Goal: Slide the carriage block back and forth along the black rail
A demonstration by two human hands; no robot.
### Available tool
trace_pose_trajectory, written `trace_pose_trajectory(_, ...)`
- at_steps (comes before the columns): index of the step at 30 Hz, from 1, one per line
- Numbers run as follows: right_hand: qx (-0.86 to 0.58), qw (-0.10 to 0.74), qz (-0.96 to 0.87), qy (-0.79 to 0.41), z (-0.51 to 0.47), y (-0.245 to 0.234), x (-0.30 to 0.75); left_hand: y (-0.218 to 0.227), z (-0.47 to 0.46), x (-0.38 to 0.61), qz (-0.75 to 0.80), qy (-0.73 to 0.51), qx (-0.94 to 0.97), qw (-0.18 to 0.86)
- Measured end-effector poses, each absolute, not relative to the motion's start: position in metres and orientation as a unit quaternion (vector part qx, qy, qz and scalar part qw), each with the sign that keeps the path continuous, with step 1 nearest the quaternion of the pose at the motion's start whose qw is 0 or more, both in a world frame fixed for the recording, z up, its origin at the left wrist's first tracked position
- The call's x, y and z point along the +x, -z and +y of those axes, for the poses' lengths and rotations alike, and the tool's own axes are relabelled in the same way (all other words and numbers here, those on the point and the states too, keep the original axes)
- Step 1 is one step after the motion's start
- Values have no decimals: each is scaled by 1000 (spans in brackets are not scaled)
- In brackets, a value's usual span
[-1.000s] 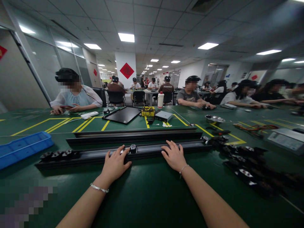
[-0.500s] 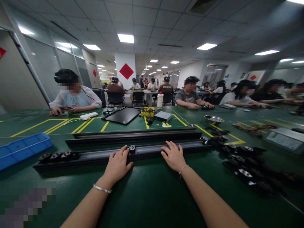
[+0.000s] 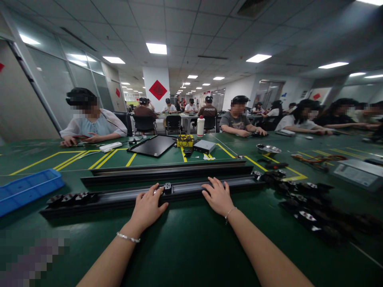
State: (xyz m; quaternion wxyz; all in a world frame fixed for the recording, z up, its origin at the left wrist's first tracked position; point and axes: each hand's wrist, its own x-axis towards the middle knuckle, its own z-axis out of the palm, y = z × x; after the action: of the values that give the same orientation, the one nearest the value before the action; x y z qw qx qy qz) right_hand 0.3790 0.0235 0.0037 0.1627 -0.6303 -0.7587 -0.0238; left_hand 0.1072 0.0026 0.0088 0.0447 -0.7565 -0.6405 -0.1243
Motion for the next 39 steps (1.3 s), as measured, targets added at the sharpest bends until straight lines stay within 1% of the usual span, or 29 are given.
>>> trace_pose_trajectory(9, -633, 154, -757, 45, 24, -2, 378, -11, 3, 110, -646, 123, -752, 40)
trace_pose_trajectory(29, -629, 165, -759, 39, 25, -1, 379, -10, 4, 110, -645, 115, -754, 50)
trace_pose_trajectory(39, -630, 162, -758, 37, 24, -3, 379, -16, 1, 113, -651, 94, -752, 44)
